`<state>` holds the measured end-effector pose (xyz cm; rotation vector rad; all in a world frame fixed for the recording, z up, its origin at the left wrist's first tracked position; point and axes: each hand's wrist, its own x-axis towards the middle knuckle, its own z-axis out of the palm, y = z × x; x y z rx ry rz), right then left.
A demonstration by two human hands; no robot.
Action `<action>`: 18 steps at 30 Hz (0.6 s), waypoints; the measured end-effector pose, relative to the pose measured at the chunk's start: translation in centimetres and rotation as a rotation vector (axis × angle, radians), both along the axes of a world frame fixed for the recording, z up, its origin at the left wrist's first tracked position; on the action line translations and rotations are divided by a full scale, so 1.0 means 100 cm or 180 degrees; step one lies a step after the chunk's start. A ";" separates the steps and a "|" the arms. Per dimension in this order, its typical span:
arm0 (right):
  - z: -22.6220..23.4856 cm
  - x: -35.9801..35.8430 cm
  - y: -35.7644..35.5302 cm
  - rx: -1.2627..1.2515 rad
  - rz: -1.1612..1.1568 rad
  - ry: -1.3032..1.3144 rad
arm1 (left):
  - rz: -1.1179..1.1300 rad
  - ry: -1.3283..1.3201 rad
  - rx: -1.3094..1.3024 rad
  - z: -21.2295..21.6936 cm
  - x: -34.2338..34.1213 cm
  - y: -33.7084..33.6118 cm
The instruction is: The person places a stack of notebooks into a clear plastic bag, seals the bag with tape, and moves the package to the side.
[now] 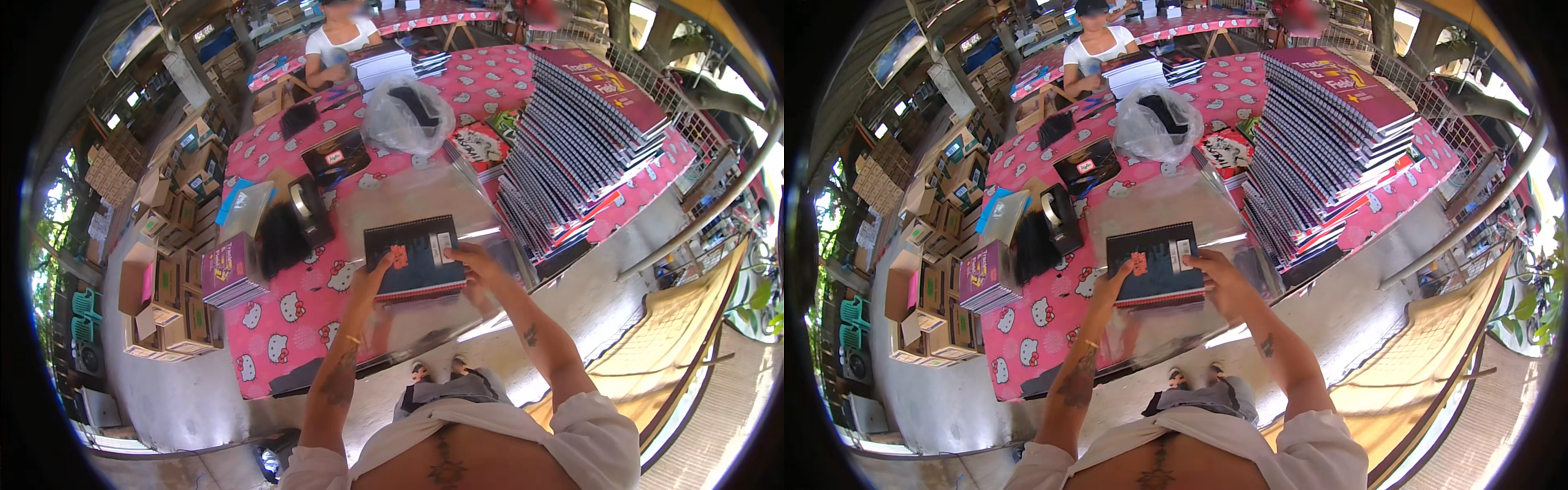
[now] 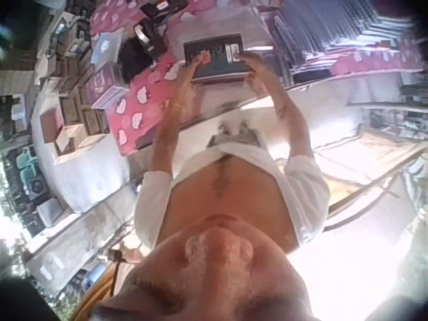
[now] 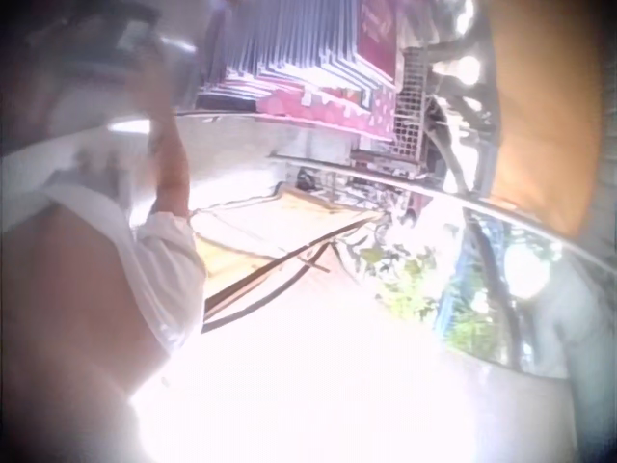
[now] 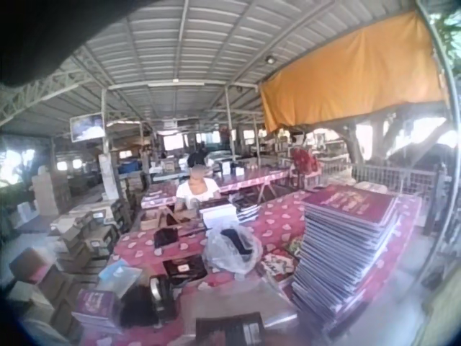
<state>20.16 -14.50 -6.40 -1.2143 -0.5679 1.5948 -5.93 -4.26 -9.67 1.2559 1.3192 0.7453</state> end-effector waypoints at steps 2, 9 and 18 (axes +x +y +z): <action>-0.019 0.033 0.018 0.0069 0.0026 -0.0139 | -0.0137 0.1068 0.0468 -0.001 0.024 0.015; -0.053 0.050 0.055 0.0066 -0.0246 -0.1908 | -0.0013 0.2166 0.0835 -0.007 0.060 0.040; -0.073 0.057 0.050 0.0142 -0.0305 -0.1991 | -0.0280 0.1083 0.0767 -0.013 0.029 0.040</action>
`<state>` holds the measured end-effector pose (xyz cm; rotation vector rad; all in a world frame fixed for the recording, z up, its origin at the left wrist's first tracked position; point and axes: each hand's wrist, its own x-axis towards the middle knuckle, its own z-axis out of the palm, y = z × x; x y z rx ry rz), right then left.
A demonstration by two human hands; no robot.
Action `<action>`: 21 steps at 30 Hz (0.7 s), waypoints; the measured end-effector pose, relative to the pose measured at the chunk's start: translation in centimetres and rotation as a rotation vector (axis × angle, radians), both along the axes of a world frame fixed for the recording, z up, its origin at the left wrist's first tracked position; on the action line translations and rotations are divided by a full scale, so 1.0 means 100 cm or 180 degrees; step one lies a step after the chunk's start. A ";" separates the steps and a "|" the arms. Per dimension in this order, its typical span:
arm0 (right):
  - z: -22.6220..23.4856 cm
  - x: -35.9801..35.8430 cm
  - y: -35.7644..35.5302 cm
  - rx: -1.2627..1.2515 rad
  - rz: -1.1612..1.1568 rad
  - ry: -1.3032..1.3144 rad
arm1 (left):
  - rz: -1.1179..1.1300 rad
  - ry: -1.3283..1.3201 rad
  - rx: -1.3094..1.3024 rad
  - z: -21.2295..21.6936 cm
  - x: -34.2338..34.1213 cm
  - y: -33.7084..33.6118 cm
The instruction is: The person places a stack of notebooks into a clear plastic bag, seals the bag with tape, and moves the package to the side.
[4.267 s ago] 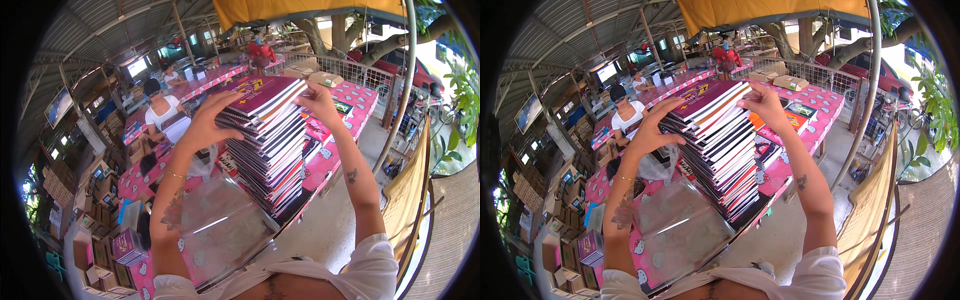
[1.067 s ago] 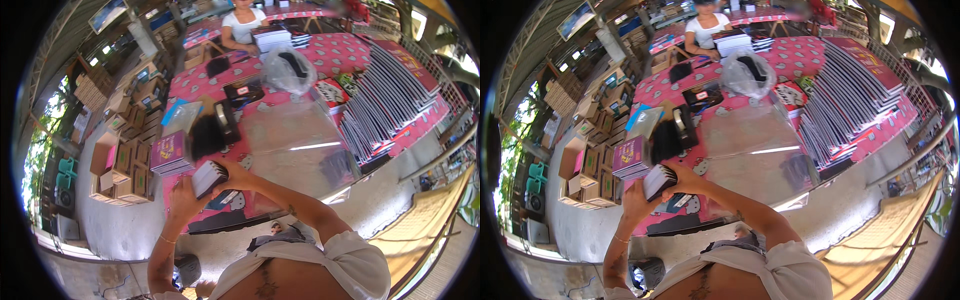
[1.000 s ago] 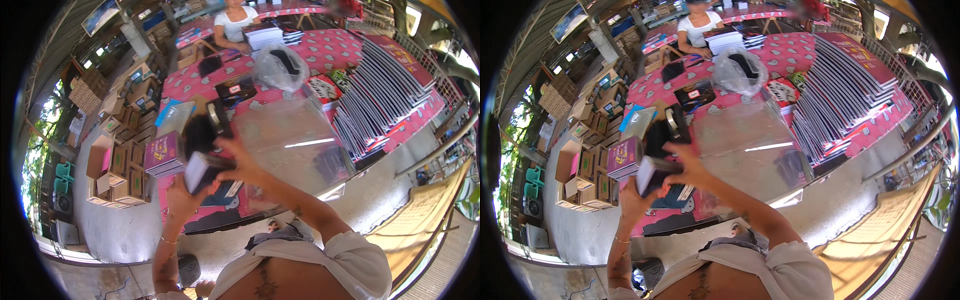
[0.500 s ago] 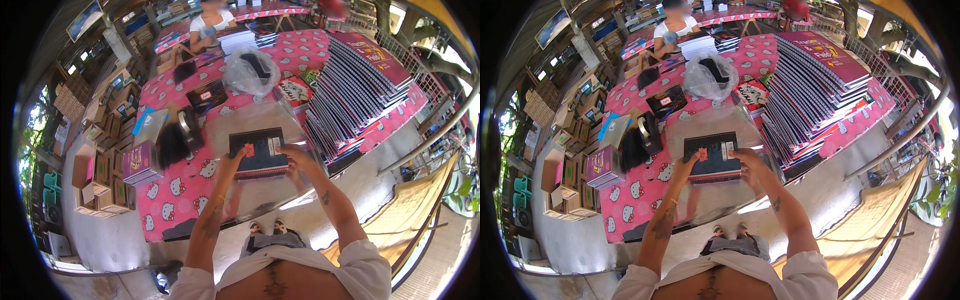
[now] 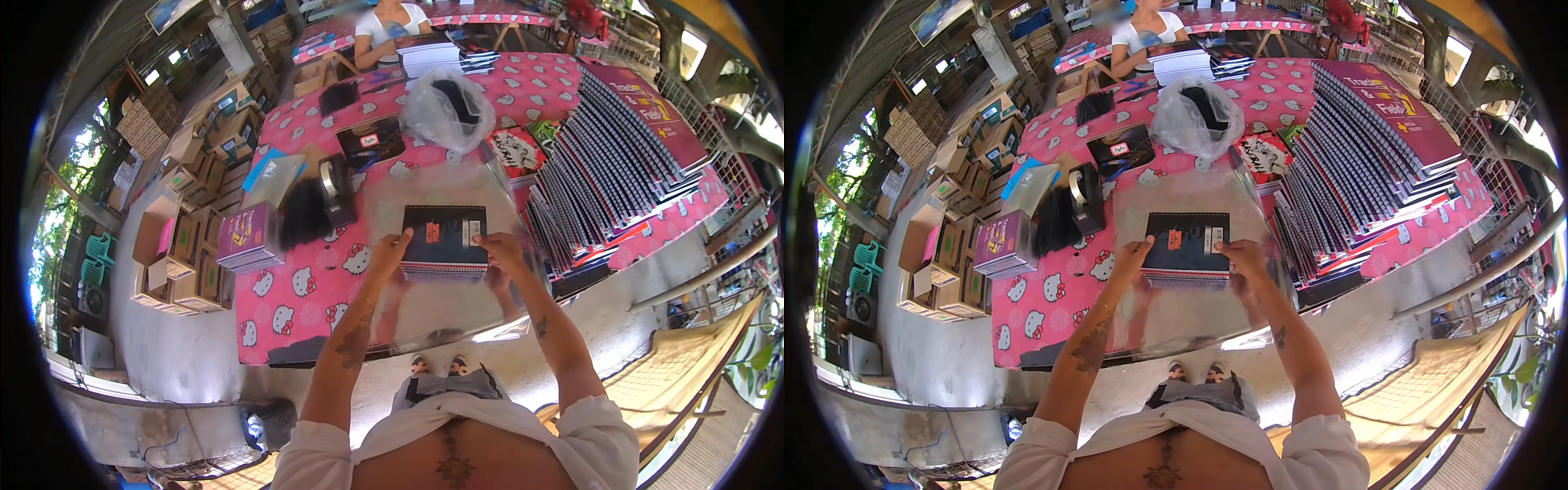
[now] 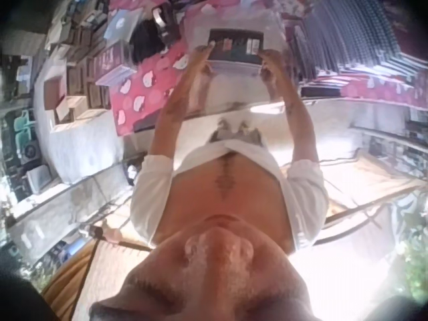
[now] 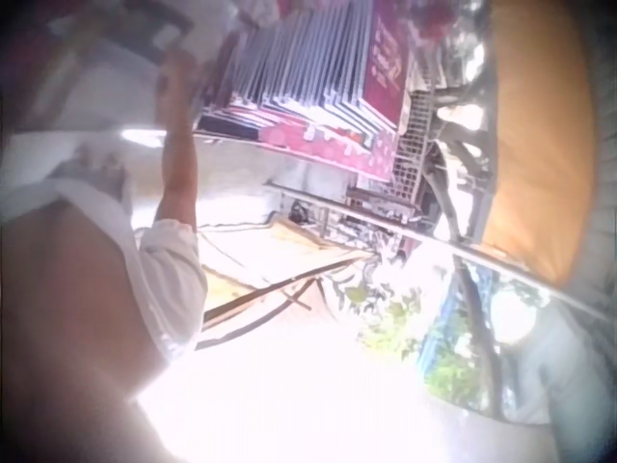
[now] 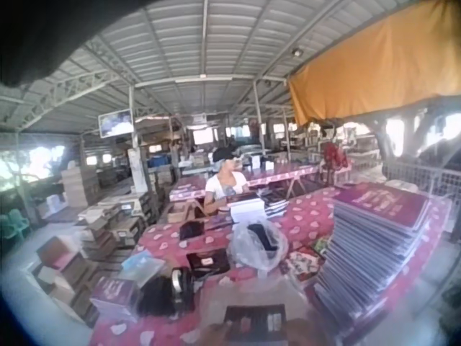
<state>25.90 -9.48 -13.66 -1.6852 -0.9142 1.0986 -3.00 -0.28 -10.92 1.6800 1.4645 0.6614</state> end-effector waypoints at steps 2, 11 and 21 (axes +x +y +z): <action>-0.004 0.001 0.000 0.0109 -0.0063 0.0294 | 0.0126 -0.0075 0.0152 -0.009 -0.005 -0.001; 0.001 -0.016 -0.127 0.1815 0.2469 -0.2183 | -0.2121 0.0556 0.0367 -0.015 -0.103 -0.101; 0.011 -0.021 -0.132 0.1284 0.2074 -0.2478 | -0.2257 0.0927 0.0551 0.007 -0.093 -0.102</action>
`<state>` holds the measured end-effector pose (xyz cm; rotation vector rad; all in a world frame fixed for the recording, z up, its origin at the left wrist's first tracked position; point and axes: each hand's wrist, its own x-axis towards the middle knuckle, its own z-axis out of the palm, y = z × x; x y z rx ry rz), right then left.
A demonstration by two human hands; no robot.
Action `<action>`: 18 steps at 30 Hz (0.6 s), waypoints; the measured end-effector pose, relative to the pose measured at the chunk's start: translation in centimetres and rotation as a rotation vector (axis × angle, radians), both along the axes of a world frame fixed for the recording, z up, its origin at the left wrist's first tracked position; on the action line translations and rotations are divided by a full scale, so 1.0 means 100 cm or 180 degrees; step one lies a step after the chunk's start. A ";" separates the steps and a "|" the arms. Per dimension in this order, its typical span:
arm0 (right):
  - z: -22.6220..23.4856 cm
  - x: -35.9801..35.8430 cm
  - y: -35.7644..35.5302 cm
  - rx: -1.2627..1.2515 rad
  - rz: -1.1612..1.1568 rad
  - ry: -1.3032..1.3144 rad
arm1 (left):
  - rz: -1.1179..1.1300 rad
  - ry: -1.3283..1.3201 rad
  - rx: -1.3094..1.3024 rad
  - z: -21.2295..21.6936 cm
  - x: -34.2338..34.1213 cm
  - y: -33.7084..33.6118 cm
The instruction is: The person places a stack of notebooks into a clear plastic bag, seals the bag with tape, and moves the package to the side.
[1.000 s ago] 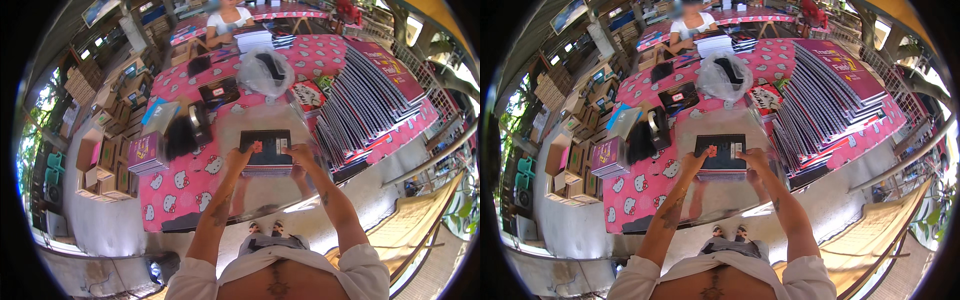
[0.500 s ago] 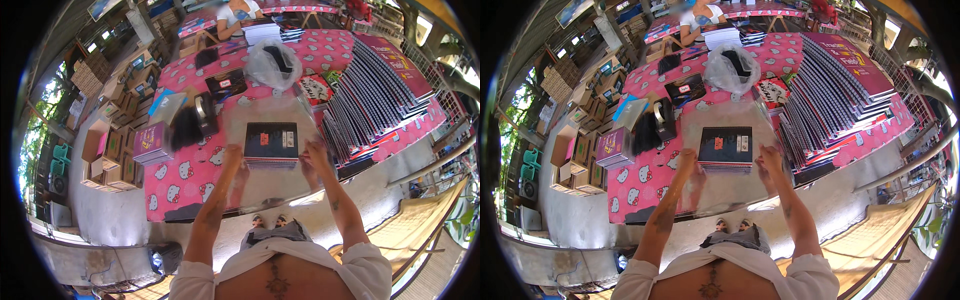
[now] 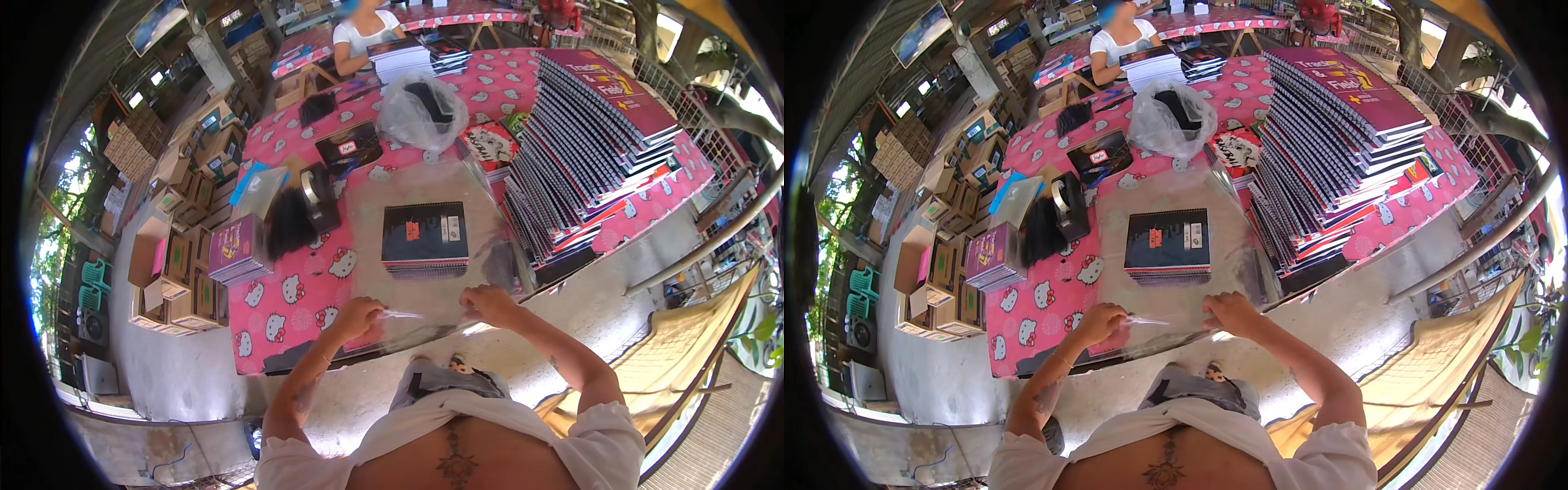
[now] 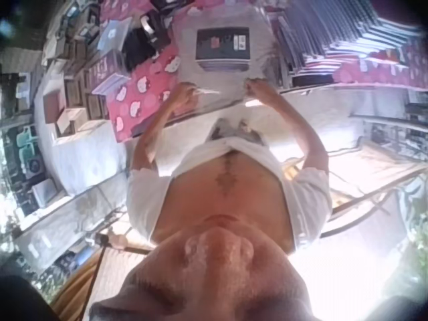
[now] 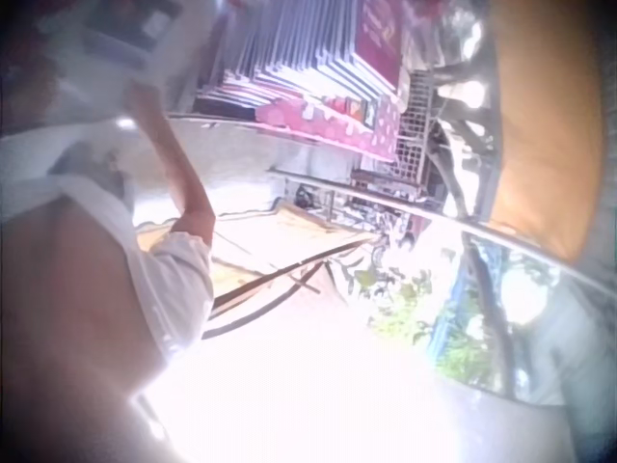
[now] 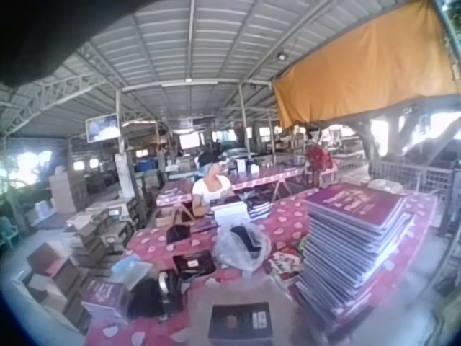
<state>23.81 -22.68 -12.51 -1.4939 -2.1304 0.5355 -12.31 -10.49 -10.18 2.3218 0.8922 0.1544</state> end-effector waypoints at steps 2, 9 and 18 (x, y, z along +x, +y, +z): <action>0.006 0.011 0.001 -0.0488 0.0232 -0.0517 | 0.0252 -0.0257 0.0207 -0.008 -0.006 0.003; 0.040 0.059 0.076 0.0636 -0.1666 0.2096 | 0.0913 -0.0720 0.0733 0.040 0.047 0.085; 0.025 0.084 0.093 -0.1358 -0.1074 0.3111 | 0.1200 -0.0861 -0.2224 0.022 0.039 0.163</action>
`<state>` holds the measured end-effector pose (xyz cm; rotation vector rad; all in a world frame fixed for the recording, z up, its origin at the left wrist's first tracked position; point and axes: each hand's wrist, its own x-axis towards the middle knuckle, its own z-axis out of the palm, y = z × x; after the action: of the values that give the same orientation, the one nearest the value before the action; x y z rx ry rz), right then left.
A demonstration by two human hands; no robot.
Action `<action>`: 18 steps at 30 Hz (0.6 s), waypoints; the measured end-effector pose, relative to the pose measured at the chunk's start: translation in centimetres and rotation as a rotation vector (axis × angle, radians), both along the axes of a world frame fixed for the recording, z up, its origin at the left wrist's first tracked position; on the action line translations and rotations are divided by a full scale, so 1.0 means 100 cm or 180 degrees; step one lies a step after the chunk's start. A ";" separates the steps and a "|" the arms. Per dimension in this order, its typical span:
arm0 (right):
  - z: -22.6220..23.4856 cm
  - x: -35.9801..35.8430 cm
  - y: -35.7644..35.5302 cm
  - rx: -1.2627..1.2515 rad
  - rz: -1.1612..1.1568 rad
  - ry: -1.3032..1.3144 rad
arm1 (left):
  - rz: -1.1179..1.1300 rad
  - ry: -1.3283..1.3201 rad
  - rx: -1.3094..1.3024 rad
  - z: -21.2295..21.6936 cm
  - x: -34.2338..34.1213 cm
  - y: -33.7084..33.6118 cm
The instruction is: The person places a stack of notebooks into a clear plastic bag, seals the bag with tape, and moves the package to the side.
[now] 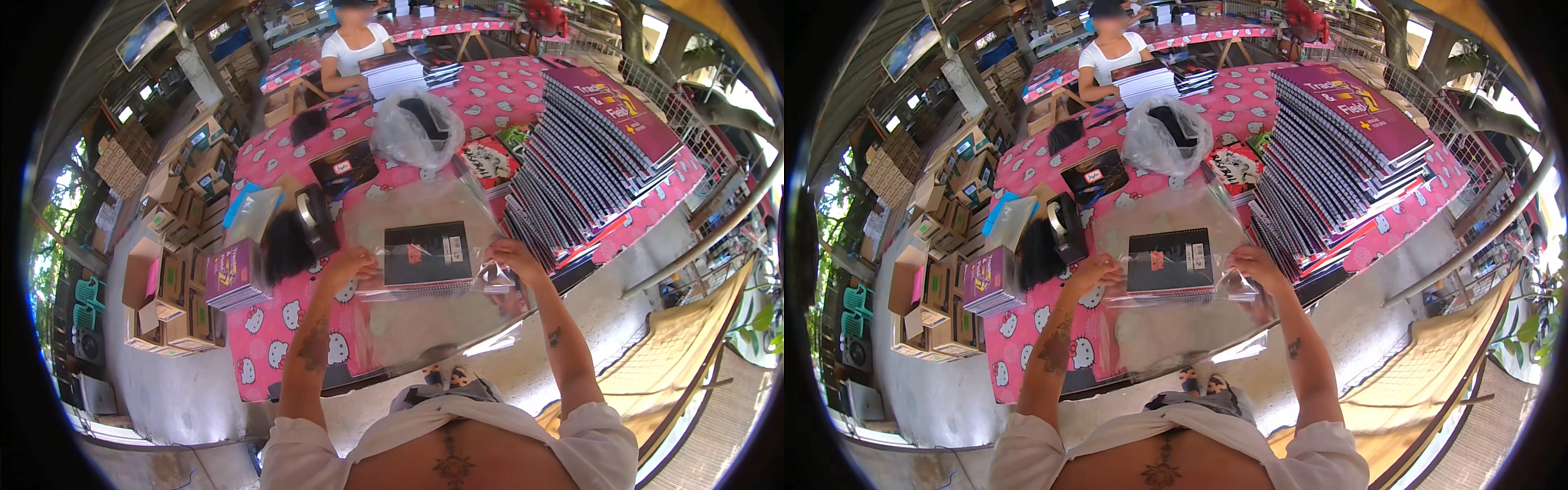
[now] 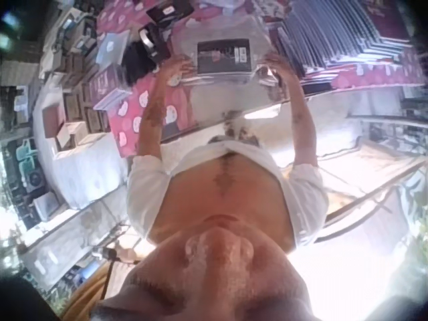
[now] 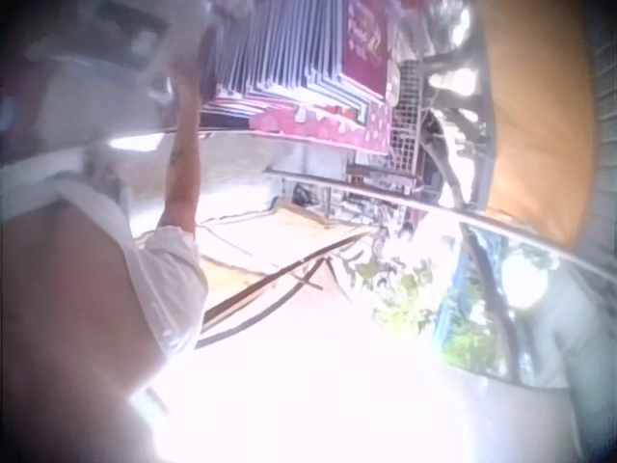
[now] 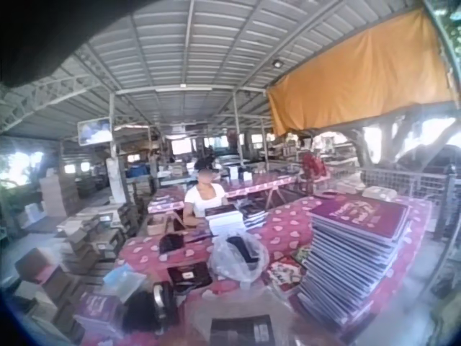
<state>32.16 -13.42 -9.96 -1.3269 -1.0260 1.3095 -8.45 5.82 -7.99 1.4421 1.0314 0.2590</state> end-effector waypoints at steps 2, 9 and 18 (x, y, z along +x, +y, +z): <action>-0.002 -0.006 0.010 -0.0085 0.0123 -0.0067 | 0.0272 -0.0630 -0.0916 -0.027 -0.001 0.003; -0.001 -0.022 0.027 -0.1066 0.0187 0.0025 | 0.0580 -0.1268 -0.1496 -0.044 0.006 -0.012; 0.002 -0.020 0.030 -0.1202 -0.0007 0.0013 | 0.0400 -0.1254 -0.1519 -0.044 0.004 -0.016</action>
<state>30.16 -10.47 -9.74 -1.6015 -0.7967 1.5560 -8.06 4.19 -12.36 0.8535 0.7907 0.3451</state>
